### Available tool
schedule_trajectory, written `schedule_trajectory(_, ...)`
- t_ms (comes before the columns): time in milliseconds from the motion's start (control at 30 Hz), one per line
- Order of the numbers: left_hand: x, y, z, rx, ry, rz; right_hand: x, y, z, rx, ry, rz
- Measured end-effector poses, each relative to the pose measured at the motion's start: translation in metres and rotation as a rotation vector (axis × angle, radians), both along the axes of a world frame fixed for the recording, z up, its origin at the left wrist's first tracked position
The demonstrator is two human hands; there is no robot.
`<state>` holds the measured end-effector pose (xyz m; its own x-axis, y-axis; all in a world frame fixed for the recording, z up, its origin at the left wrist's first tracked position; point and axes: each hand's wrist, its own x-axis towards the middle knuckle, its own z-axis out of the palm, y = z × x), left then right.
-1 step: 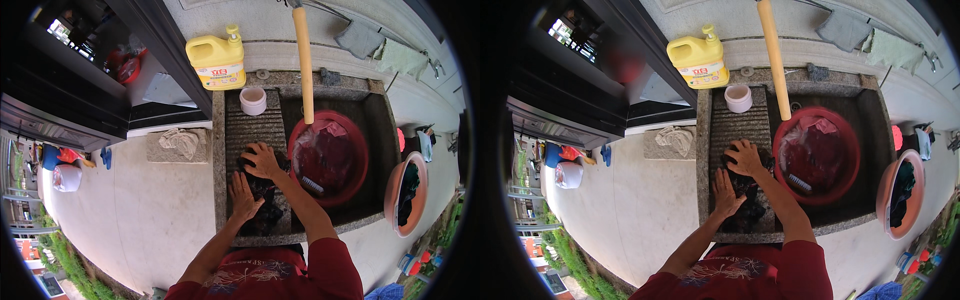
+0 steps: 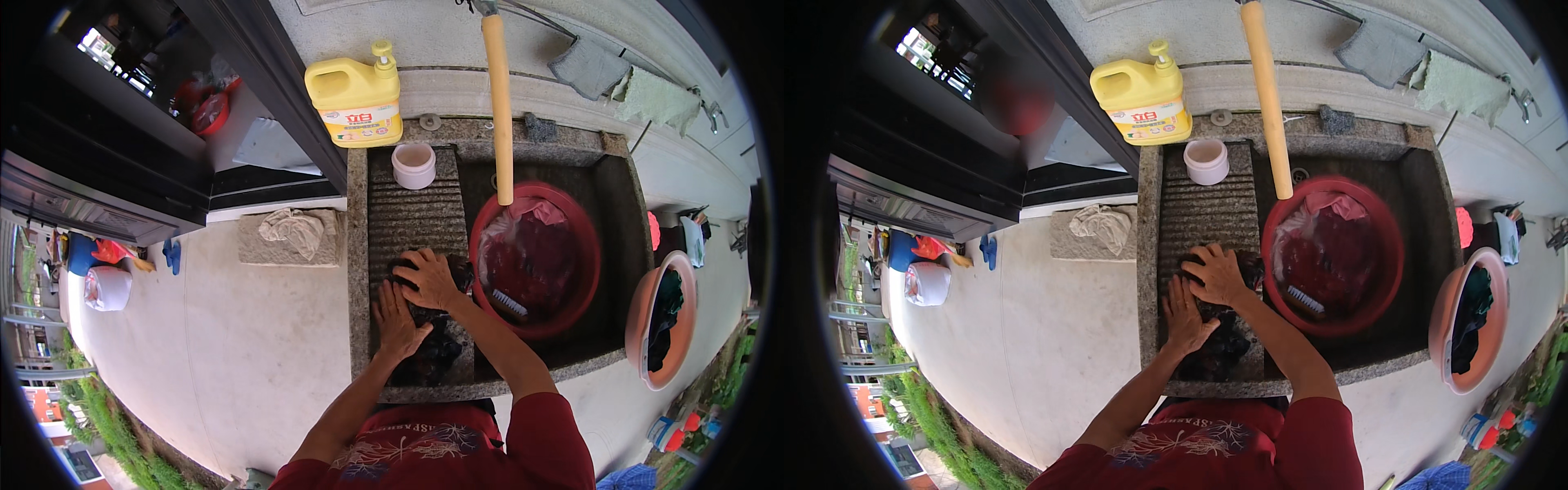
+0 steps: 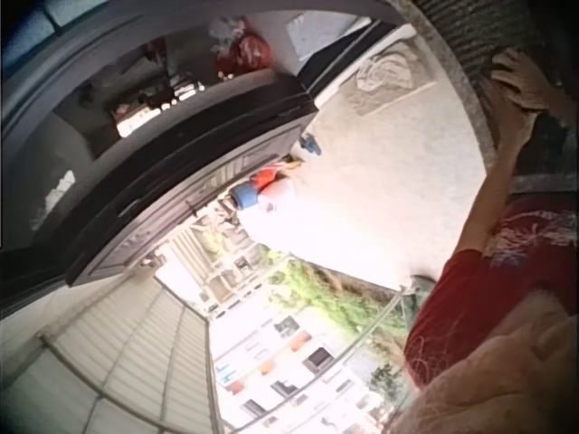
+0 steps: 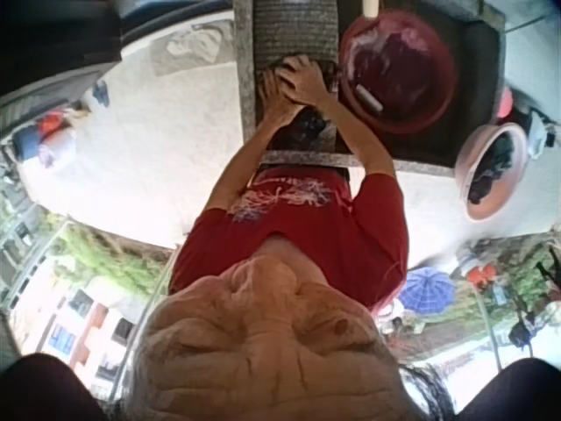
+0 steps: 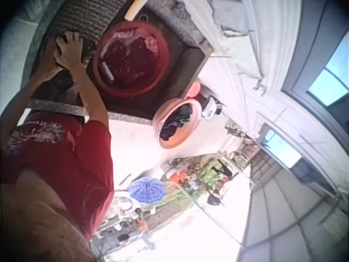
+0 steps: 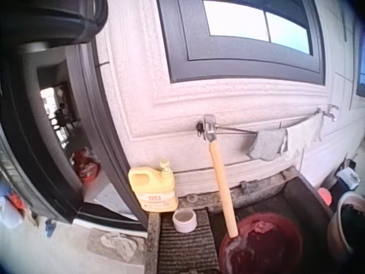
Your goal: The person washes clothes by hand at an outdoor stone sink. They scrub a green garment and a black garment against the washboard, rinse them in a red basin filled with water, and wring them out. The person handles the items one at a time, using a brush and their hands to clean the fabric.
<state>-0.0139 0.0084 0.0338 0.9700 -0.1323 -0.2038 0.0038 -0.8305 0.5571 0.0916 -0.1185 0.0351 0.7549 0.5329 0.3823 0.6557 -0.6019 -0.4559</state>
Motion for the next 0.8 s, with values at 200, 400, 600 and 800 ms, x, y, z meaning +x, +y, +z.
schedule_trajectory(200,0.013,-0.006,0.018,0.289,0.216,-0.122,-0.013,-0.006,-0.004,0.140,0.088,-0.101)
schedule_trajectory(400,0.016,-0.013,0.016,0.168,0.189,-0.068,0.070,0.000,0.000,-0.047,-0.025,-0.360)
schedule_trajectory(600,0.026,-0.016,0.032,0.400,0.390,-0.084,-0.044,-0.020,0.005,0.130,0.202,-0.093)
schedule_trajectory(800,0.020,-0.023,0.025,0.245,0.301,-0.028,0.060,-0.010,-0.002,-0.191,0.033,-0.254)
